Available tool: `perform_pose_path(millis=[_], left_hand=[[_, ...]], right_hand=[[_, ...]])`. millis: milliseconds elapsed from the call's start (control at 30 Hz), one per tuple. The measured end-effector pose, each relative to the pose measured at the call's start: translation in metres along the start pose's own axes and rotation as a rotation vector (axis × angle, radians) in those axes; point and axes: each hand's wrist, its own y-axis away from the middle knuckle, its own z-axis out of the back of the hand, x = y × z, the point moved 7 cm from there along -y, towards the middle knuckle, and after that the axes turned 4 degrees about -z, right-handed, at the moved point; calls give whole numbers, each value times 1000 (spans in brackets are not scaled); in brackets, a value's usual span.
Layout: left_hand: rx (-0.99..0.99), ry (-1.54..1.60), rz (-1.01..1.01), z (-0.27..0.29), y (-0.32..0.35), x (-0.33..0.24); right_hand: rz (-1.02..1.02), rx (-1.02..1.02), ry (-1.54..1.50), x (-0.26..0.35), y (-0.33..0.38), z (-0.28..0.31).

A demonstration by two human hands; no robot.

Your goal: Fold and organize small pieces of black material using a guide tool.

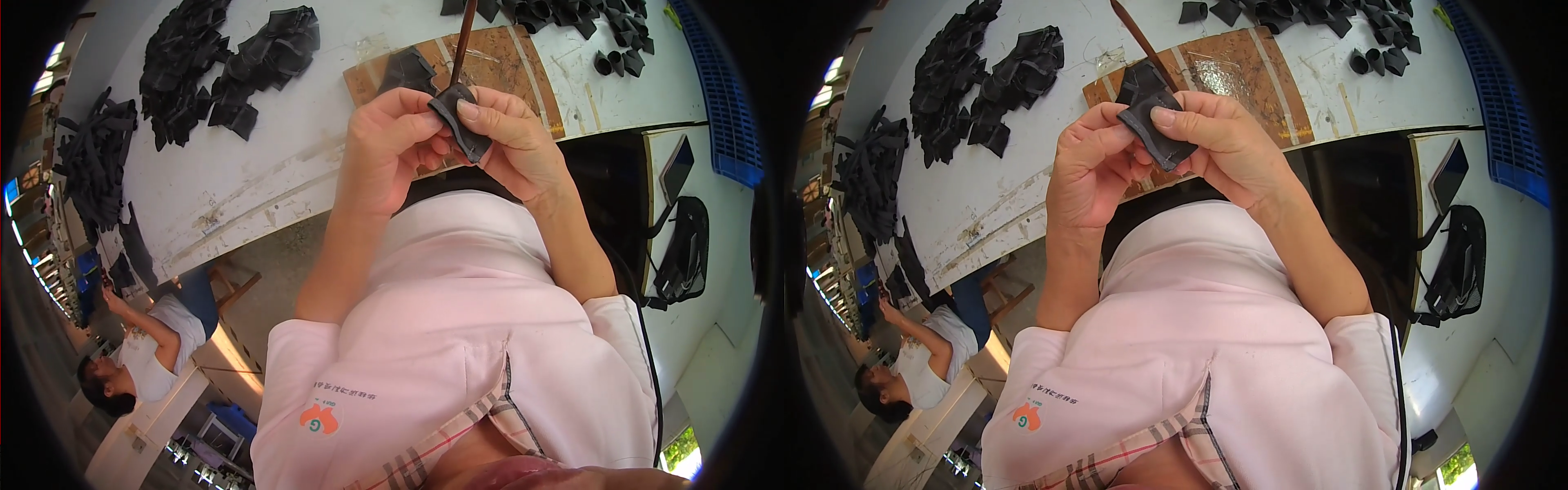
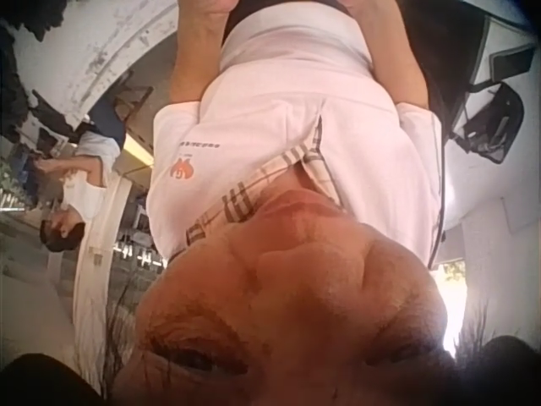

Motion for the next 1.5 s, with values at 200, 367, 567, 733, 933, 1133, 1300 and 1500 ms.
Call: perform_pose_path(millis=[200,367,567,733,933,1133,1300,1500], left_hand=[[-48,-50,-69,3,5,-5],[-7,-46,-48,2,8,-5],[0,-72,-29,2,11,-4],[-21,-105,-26,5,10,-1],[-168,-467,-188,6,10,-8],[-269,-832,-517,-10,15,-18],[-410,-590,-543,-1,12,-26],[-22,113,-69,-15,2,-8]], right_hand=[[40,-35,199,4,3,1],[3,-26,95,0,2,1],[-11,0,83,-2,2,0],[9,-67,142,-3,1,4],[930,-594,1385,46,33,-23],[903,-342,1267,34,25,-32],[1013,-514,1582,28,21,-34],[433,-283,579,33,6,-2]])
